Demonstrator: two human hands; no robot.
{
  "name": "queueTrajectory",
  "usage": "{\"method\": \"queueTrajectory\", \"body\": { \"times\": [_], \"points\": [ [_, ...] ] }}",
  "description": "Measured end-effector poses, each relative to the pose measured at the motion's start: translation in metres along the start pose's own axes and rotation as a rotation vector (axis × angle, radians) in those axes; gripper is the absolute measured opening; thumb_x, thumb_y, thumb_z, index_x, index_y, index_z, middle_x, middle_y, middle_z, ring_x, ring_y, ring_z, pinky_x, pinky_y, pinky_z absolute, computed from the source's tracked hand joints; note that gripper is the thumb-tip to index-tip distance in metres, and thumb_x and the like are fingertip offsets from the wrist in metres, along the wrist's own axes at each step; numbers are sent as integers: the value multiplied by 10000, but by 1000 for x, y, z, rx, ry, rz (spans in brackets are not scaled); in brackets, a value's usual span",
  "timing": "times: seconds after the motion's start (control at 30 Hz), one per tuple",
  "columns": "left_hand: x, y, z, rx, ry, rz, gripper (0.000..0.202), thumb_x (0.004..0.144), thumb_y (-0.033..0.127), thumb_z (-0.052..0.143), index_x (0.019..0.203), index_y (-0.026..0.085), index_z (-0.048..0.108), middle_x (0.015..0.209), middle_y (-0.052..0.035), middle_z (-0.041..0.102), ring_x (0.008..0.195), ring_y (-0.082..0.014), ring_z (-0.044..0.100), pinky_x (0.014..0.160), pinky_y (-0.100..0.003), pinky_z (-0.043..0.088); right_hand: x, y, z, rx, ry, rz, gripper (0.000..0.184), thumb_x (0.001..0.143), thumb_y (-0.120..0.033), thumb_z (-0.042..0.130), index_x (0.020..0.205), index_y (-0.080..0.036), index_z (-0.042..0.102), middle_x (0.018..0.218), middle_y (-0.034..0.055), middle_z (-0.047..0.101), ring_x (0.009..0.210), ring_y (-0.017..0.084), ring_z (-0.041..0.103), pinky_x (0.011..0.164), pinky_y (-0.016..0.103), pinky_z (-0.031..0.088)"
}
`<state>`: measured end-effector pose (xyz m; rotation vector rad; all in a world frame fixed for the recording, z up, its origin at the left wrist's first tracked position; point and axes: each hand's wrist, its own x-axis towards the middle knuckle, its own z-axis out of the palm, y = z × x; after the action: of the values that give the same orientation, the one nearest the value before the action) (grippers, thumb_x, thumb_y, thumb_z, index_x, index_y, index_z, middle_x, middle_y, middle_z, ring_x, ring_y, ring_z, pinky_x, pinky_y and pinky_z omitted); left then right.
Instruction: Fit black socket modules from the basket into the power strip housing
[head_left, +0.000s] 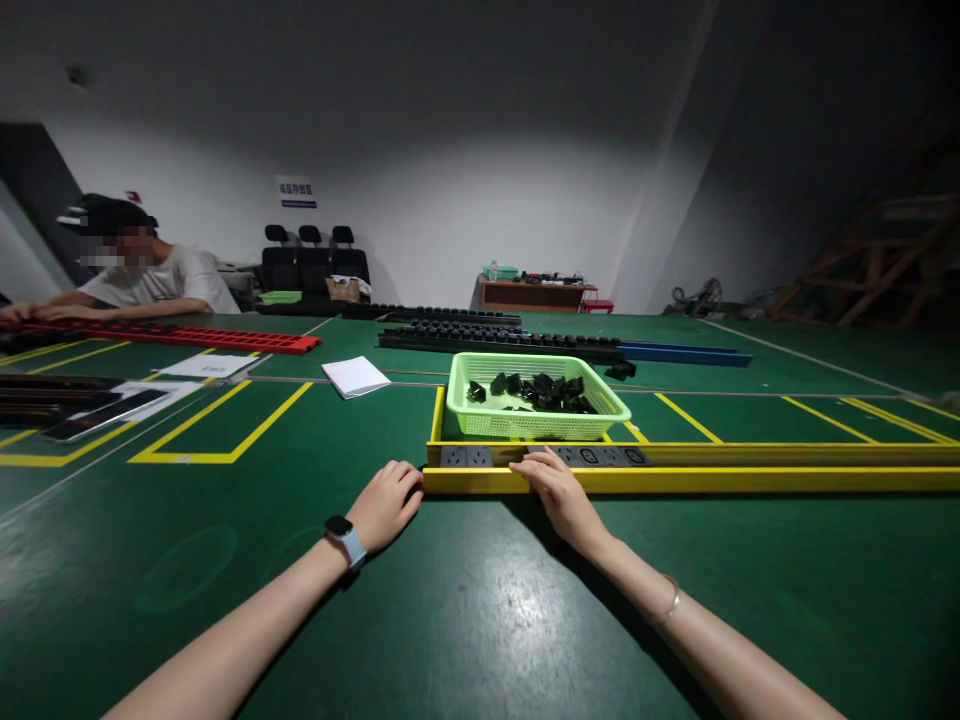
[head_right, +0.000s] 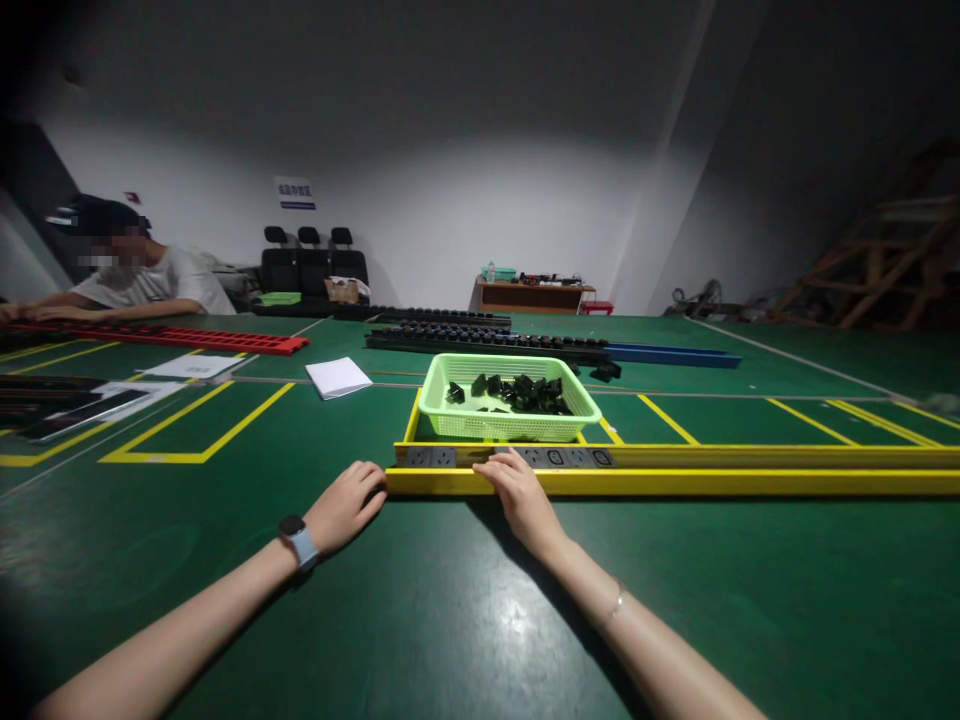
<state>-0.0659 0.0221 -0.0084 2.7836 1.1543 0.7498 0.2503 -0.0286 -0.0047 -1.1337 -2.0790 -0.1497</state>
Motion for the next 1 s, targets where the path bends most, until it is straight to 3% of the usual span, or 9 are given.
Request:
{"method": "queueTrajectory", "body": {
  "times": [0.13,0.37,0.47,0.6,0.8,1.0],
  "points": [
    [0,2,-3,0,-16,-5,173,932,248,408,962,208,574,962,-58,575,919,-208,522,829,-372,462,-1,2,-6,21,-15,1,339,945,-172,388,1182,-280,604,1012,28,686,1034,184,595,1065,507,381],
    [0,4,-5,3,-23,-4,178,938,255,410,945,208,581,945,-52,578,901,-200,521,823,-362,458,-26,42,-33,-25,-14,60,327,945,-191,384,1169,-281,605,1046,38,665,1059,198,590,1078,540,350],
    [0,5,-5,2,-20,-5,178,940,258,408,944,209,579,945,-53,574,904,-202,521,824,-363,459,-35,48,-41,-47,-23,71,319,938,-194,391,1173,-264,596,1078,55,653,1085,211,581,1075,535,360],
    [0,6,-5,6,-31,-10,181,942,261,400,945,211,574,952,-53,574,904,-204,520,822,-364,457,-32,31,-41,-123,-28,63,311,913,-221,463,1209,-232,559,1154,76,634,1153,226,549,1073,521,373],
    [1,4,-3,8,-60,-19,187,947,279,392,954,208,564,962,-53,570,911,-211,510,833,-379,447,-19,-10,-31,-197,-108,-69,495,908,-189,457,1397,-201,374,1398,113,476,1324,227,406,1113,518,322],
    [3,1,-2,-35,-75,-30,186,946,300,393,975,214,555,977,-51,558,911,-214,504,828,-394,446,-16,-17,-28,-219,-201,-89,514,905,-167,451,1410,-190,355,1423,103,451,1342,208,381,1128,505,305]
  ]
}}
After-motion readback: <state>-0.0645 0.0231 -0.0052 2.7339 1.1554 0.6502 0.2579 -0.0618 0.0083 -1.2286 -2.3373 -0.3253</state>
